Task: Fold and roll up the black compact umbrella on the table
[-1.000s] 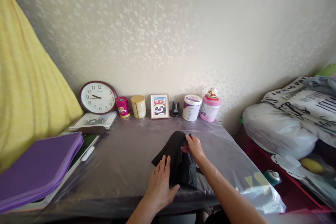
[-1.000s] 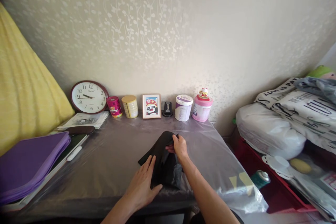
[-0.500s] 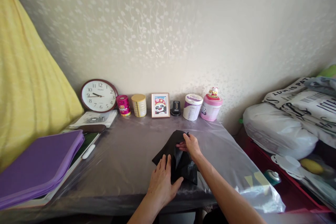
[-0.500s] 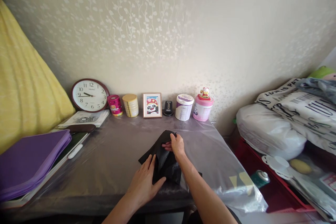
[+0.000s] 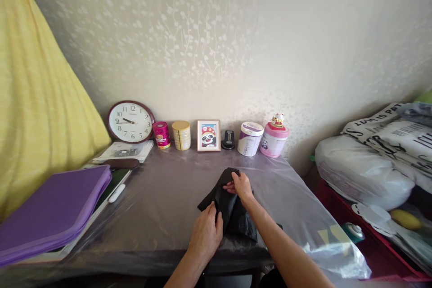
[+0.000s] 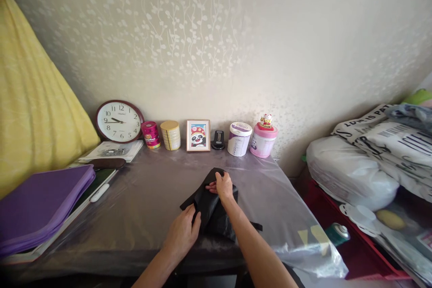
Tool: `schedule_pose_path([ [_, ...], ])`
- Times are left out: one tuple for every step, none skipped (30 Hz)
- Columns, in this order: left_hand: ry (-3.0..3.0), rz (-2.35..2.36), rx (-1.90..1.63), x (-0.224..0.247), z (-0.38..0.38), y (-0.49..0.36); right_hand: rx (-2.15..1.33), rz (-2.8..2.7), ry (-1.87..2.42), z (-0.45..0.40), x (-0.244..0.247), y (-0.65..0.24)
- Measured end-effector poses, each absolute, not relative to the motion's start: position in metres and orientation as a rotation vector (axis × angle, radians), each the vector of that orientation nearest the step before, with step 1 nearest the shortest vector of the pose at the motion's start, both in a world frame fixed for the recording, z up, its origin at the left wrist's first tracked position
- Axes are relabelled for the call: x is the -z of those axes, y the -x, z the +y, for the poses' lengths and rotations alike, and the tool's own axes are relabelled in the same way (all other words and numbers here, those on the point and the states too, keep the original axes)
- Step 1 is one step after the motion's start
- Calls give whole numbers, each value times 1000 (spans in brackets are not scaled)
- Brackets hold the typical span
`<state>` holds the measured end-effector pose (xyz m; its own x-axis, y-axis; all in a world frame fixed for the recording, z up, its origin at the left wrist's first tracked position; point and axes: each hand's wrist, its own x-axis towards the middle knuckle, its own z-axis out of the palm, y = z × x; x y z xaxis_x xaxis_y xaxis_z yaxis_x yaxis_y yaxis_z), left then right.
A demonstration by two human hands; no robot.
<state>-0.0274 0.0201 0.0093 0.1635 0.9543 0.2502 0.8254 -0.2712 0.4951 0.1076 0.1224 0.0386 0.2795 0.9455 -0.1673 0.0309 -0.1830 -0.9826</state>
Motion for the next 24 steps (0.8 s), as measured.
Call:
schedule_pose_path([
  [-2181, 1740, -773, -8, 20, 28, -1086, -970, 1509, 124, -37, -107],
  [-2163, 1759, -779, -6, 20, 28, -1082, -985, 1520, 125, -35, -107],
  [-2142, 1784, -781, -5, 19, 27, -1083, -994, 1530, 126, -35, -106],
  [-2118, 1808, -789, -5, 18, 27, -1088, -1000, 1537, 127, -34, -105],
  [-2090, 1823, -805, -5, 17, 26, -1094, -1004, 1540, 127, -34, -105],
  [-2064, 1824, -832, -7, 16, 25, -1102, -1005, 1539, 126, -34, -105],
  [-2047, 1806, -865, -8, 15, 24, -1112, -1006, 1533, 125, -35, -104],
  [-2045, 1778, -890, -10, 14, 24, -1118, -1013, 1519, 124, -35, -105],
  [-2060, 1752, -894, -12, 13, 24, -1115, -1031, 1493, 121, -34, -105],
  [-2097, 1737, -868, -13, 13, 24, -1098, -1070, 1457, 117, -34, -106],
  [-2146, 1740, -820, -14, 12, 24, -1061, -1138, 1414, 111, -34, -108],
  [-2197, 1758, -765, -13, 13, 24, -1004, -1241, 1367, 105, -35, -109],
  [-2237, 1785, -719, -12, 13, 25, -926, -1376, 1319, 97, -35, -111],
  [-2268, 1808, -691, -10, 13, 25, -829, -1527, 1280, 89, -35, -112],
  [-2289, 1820, -684, -8, 14, 25, -731, -1695, 1244, 81, -36, -114],
  [-2302, 1824, -688, -6, 14, 26, -633, -1845, 1210, 74, -36, -115],
  [-2311, 1823, -689, -4, 15, 26, -553, -1974, 1169, 69, -36, -116],
  [-2322, 1821, -686, -2, 15, 25, -478, -2087, 1127, 65, -35, -117],
  [-2335, 1824, -679, 0, 15, 25, -411, -2175, 1088, 64, -34, -118],
  [-2347, 1839, -674, 1, 15, 25, -352, -2245, 1059, 65, -32, -118],
  [-2357, 1860, -672, 2, 15, 24, -298, -2297, 1044, 69, -30, -119],
  [-2370, 1878, -671, 3, 15, 24, -252, -2333, 1044, 75, -28, -121],
  [-2379, 1895, -671, 4, 15, 24, -216, -2357, 1057, 83, -26, -122],
  [-2383, 1908, -670, 5, 15, 23, -191, -2372, 1078, 91, -24, -123],
])
